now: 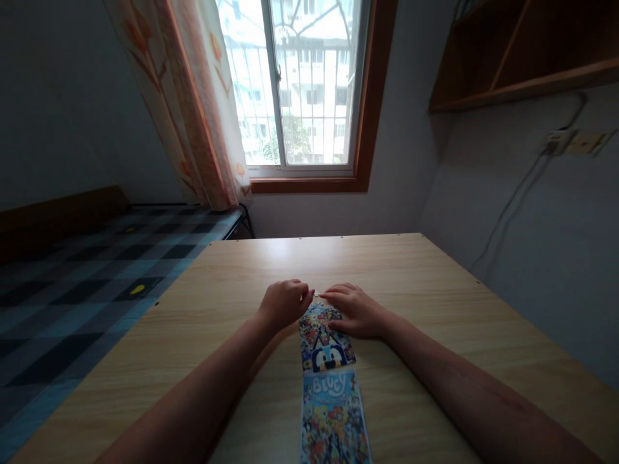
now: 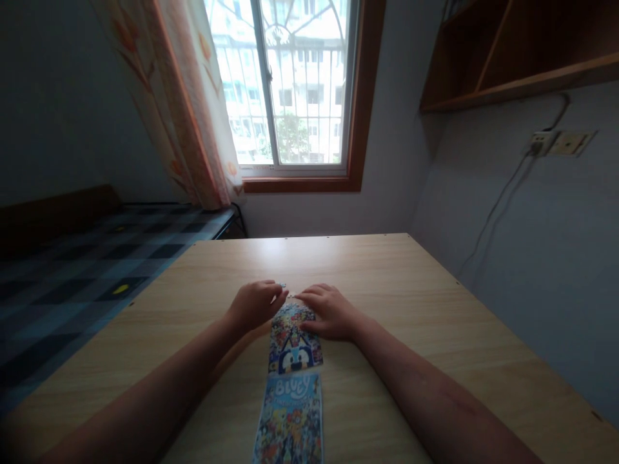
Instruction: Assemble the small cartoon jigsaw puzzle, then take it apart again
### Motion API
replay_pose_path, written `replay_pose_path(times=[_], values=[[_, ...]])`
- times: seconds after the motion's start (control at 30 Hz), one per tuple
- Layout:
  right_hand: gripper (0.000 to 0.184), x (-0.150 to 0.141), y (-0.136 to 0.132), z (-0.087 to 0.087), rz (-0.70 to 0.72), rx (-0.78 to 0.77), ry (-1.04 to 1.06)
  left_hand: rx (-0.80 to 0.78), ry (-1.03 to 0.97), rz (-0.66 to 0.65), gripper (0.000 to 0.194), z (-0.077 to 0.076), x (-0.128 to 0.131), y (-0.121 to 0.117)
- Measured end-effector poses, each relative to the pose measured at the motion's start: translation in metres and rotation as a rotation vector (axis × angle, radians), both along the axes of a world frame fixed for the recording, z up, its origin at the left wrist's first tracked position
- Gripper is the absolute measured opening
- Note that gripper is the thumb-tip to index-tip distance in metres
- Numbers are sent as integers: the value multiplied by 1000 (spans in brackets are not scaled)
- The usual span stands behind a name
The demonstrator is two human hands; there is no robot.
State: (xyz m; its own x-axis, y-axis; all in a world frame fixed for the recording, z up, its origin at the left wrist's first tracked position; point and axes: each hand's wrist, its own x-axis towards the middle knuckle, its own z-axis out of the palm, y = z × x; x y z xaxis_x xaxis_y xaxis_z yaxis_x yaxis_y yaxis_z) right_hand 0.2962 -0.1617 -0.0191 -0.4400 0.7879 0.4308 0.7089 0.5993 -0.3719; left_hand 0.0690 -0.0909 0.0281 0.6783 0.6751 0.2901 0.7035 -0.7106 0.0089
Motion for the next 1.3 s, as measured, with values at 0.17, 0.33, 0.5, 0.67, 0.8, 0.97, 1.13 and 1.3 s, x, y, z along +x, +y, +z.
replay_pose_path(times=[0.17,0.33,0.5,0.67,0.8,0.97,1.13,1.3], values=[[47,9,0,-2,-92,-24,-40,-77,80,13,37,2,4,-10],[22,10,1,-2,-163,20,-27,-97,156,-13,29,3,10,-21],[21,3,2,-3,-177,80,7,-114,138,-27,25,0,11,-19],[15,0,2,-4,-69,124,28,-127,146,9,24,1,12,-19],[10,1,3,-5,-45,113,37,-144,177,45,24,4,16,-22],[10,0,2,-1,-11,107,56,-172,211,51,22,6,18,-24],[9,-3,0,4,-21,114,37,-199,165,-5,21,4,15,-20],[8,-3,0,3,-42,106,21,-247,77,-14,23,-4,12,-12]])
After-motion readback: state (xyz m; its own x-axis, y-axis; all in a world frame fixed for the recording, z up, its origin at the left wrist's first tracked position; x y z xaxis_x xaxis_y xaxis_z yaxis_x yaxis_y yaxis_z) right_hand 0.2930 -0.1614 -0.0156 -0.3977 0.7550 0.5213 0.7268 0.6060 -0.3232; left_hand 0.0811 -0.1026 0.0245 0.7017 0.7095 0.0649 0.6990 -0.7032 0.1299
